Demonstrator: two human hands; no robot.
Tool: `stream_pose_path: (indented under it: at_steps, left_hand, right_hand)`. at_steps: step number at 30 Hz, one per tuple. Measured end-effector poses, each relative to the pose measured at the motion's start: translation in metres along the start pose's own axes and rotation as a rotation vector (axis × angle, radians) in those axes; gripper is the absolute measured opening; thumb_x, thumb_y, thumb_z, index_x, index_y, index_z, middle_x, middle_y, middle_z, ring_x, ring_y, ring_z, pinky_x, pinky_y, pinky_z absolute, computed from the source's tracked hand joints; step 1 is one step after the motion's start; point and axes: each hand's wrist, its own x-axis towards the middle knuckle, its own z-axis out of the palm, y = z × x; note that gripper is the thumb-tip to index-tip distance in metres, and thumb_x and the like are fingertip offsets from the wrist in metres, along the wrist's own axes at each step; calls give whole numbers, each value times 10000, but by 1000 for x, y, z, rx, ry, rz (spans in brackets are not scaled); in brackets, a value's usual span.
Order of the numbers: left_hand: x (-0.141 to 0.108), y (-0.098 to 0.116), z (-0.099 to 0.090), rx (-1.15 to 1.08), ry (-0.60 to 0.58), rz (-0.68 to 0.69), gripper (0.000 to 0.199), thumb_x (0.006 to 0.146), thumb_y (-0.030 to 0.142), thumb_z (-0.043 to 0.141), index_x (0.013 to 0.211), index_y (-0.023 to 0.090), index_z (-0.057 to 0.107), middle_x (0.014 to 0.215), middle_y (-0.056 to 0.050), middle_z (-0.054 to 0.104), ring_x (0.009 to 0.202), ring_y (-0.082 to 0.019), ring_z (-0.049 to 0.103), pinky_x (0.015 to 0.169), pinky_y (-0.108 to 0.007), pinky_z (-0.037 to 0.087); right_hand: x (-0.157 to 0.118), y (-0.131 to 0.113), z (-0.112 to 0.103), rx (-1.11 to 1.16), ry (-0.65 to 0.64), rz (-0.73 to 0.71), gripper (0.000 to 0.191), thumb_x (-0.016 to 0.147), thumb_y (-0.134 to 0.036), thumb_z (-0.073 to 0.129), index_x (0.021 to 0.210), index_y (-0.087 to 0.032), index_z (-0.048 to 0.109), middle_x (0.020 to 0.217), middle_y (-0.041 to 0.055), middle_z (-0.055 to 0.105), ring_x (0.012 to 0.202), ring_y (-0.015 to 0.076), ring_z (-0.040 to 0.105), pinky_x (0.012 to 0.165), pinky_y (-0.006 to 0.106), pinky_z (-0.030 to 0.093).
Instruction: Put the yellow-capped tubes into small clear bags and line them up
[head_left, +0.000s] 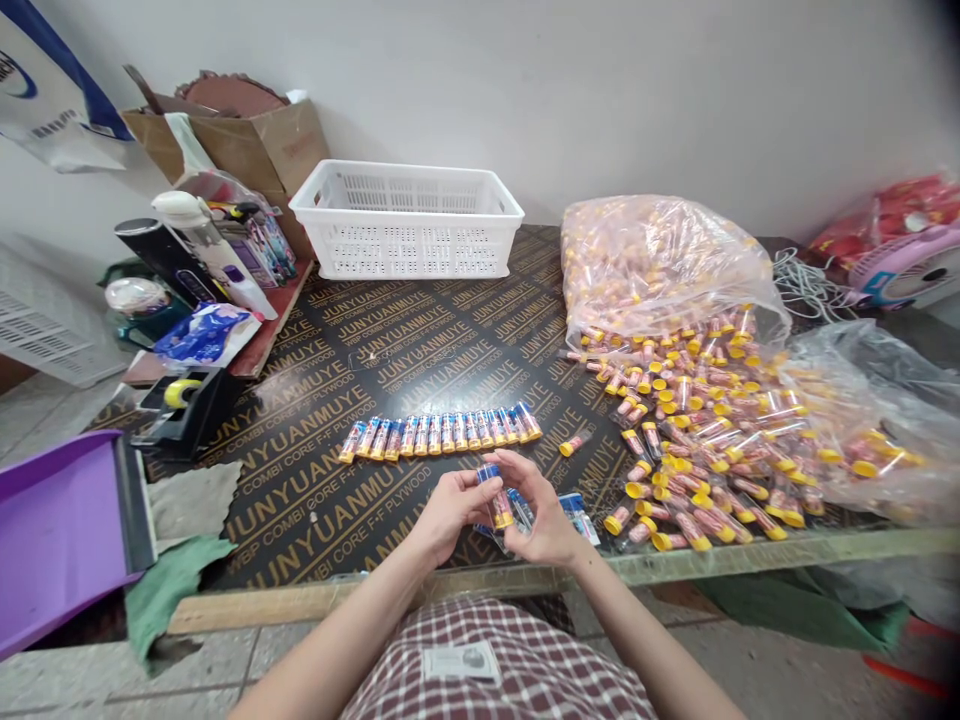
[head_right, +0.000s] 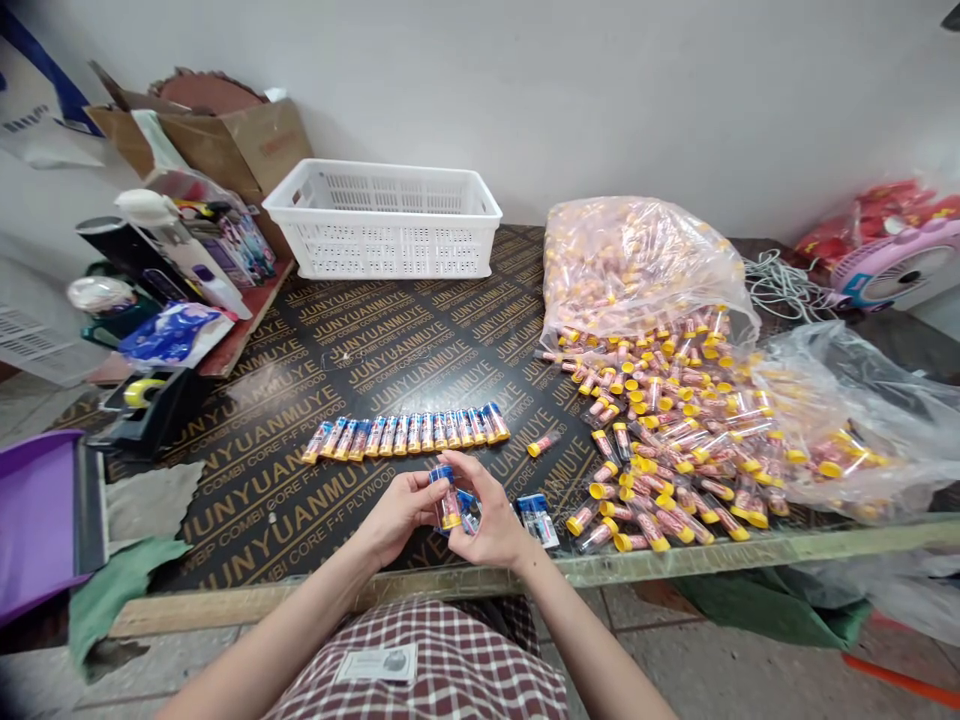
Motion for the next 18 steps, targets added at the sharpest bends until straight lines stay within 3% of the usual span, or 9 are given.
stream_pose_path:
  at_steps: [18]
  left_hand:
    - [-3, 1, 4, -22, 51, 0, 375, 588, 409, 787, 737, 84, 671, 645, -39, 626, 543, -108, 550, 559, -241, 451]
  right_hand:
    - [-1, 0, 3, 53, 33, 6, 890, 539, 0, 481, 1370, -256, 291, 1351, 83, 446, 1233, 242, 468, 1043, 411, 405]
